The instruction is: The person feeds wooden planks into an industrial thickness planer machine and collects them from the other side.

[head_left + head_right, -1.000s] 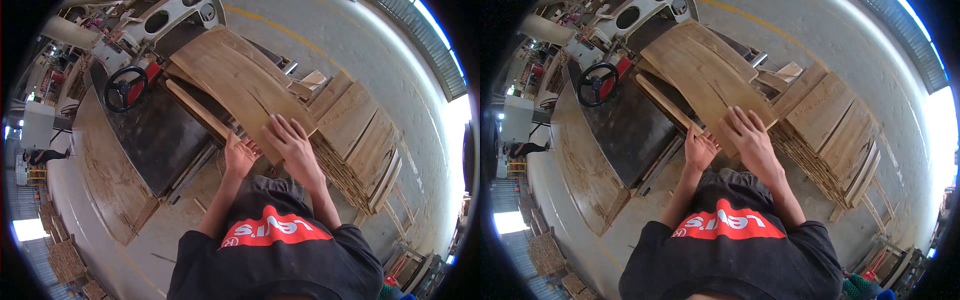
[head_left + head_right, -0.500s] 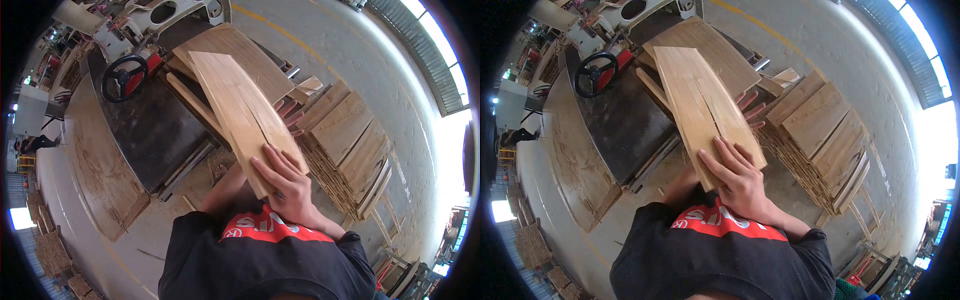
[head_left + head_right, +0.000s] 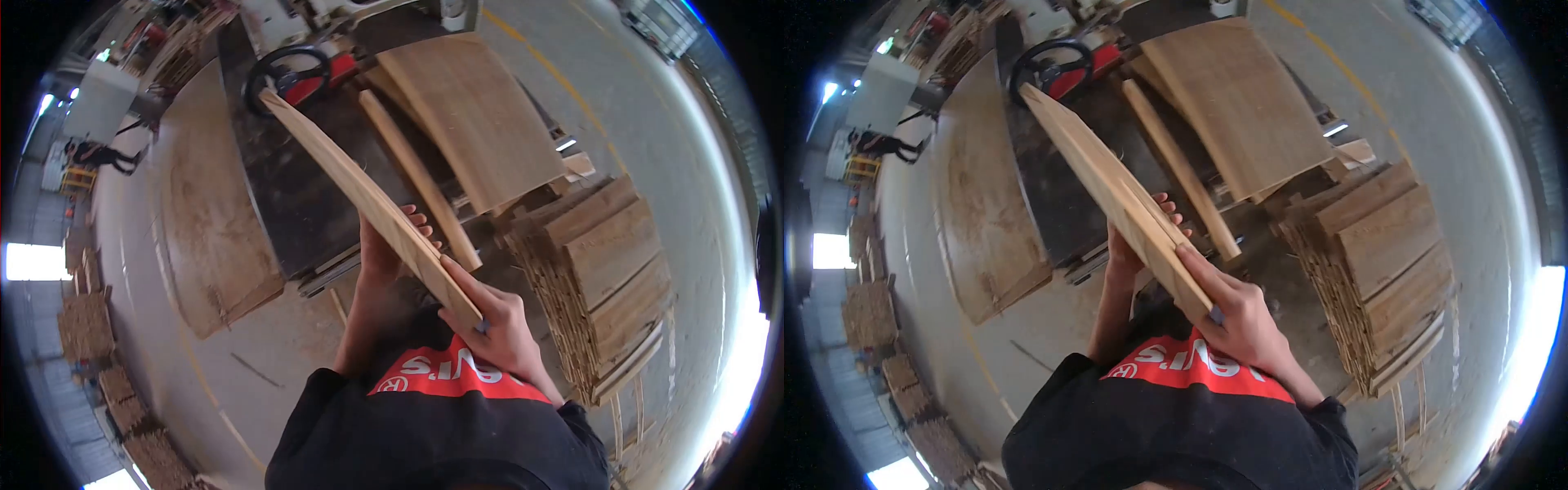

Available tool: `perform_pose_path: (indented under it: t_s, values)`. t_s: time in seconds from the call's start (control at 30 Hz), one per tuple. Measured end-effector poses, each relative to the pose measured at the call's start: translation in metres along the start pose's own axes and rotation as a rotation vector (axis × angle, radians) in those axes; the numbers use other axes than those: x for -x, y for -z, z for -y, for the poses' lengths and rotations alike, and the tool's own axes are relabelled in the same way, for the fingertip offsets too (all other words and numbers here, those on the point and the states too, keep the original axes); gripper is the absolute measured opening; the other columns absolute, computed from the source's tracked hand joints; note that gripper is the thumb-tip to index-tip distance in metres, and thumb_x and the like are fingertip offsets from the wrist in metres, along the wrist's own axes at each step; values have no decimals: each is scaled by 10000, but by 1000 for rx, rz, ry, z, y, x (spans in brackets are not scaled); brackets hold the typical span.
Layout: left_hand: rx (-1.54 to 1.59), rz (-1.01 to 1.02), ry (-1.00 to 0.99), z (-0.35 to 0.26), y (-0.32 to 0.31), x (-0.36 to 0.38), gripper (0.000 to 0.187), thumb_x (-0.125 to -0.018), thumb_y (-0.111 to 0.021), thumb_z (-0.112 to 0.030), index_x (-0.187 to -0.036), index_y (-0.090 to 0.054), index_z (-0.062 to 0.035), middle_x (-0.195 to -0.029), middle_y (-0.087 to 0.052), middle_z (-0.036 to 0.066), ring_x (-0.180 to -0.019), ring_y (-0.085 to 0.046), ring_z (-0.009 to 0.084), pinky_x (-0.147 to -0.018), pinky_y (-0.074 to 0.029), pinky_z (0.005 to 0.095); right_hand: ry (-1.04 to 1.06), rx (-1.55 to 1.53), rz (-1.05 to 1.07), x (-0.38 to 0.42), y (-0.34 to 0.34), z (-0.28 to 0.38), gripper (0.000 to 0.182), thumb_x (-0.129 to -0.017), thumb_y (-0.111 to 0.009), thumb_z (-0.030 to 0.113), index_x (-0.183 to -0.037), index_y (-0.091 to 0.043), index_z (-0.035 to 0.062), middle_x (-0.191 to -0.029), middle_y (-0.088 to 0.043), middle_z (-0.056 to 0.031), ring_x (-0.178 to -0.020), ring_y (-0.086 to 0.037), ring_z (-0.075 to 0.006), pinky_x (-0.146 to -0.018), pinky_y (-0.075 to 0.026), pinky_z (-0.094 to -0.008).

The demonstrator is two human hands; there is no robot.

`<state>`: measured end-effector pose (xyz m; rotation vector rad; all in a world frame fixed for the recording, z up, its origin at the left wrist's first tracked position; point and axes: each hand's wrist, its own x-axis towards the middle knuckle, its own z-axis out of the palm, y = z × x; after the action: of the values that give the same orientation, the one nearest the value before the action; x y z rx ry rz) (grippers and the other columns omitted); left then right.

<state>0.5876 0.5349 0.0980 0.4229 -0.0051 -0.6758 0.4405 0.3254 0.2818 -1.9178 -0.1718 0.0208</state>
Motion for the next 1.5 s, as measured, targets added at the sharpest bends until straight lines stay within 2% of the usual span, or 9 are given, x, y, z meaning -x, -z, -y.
perform_pose_path:
  t_s: [0.17,0.4,0.5,0.7,0.9,1.07,1.27,1.33,1.5]
  values:
    - [-524,-645,8,-37,33,38,891,-942,-484,-862,-1288,-656,-58,-1046,-739,93,-932,-719,255,-812,-560,411,48,103,174,-39,-38,-39,603,-905,-823,249,-1365,-623,-85,-853,-726,-292,-829,-736,-461,-746,-595,-466]
    - [-656,-977,-14,-62,35,57,677,-1050,-544,-635,-1416,-635,-73,-1197,-709,26,-919,-657,117,-679,-462,283,-208,16,226,-52,-67,-74,499,-879,-872,314,-1172,-724,-62,-907,-754,-277,-886,-761,-424,-748,-602,-438]
    - [-657,-1044,-414,-49,41,55,670,-1030,-637,-558,-1440,-603,-30,-1129,-700,64,-957,-647,162,-767,-496,293,-211,-53,235,-57,-73,-80,488,-887,-873,318,-1155,-732,-65,-938,-756,-287,-919,-765,-409,-764,-601,-418]
    - [-633,-1000,-324,-50,24,63,606,-1057,-627,-491,-1424,-619,-9,-1234,-669,72,-1150,-608,175,-961,-477,336,-190,-58,232,-49,-86,-92,504,-868,-880,349,-1085,-746,-86,-935,-744,-294,-920,-754,-432,-768,-594,-429]
    - [-880,-903,-443,-46,35,67,710,-1081,-627,-405,-1504,-478,146,-1492,-594,191,-1339,-557,239,-1138,-414,339,-400,-264,254,-38,-91,-115,458,-895,-879,284,-1132,-750,-86,-1002,-812,-147,-901,-771,-190,-840,-596,-351]
    - [-980,-738,-541,-35,42,58,656,-1071,-673,-336,-1514,-482,109,-1466,-596,161,-1335,-545,200,-1136,-404,328,-719,-639,167,-20,-100,-167,436,-971,-813,301,-1179,-729,-72,-1056,-792,-114,-915,-775,-202,-789,-588,-308]
    - [-1220,-838,-434,-21,48,25,920,-1026,-728,-392,-1612,-269,149,-1661,-384,296,-1563,-348,336,-1279,-264,404,-884,-782,113,-40,-111,-212,484,-1041,-724,367,-1239,-680,-73,-1108,-775,-138,-932,-789,-227,-728,-606,-310]
    - [-1536,-851,-297,-28,56,16,1037,-1033,-641,-550,-1600,-197,196,-1686,-241,376,-1620,-119,470,-1318,-166,474,-765,-625,176,-41,-134,-252,556,-1066,-676,394,-1325,-620,-95,-1113,-771,-161,-860,-792,-237,-669,-593,-328]
    - [-1813,-771,-109,-60,83,-3,1112,-1044,-517,-664,-1583,-138,231,-1683,-142,424,-1609,-75,522,-1328,-146,503,-725,-484,39,-63,-147,-246,431,-1091,-616,422,-1066,-724,5,-904,-752,-125,-678,-739,-176,-558,-536,-326]
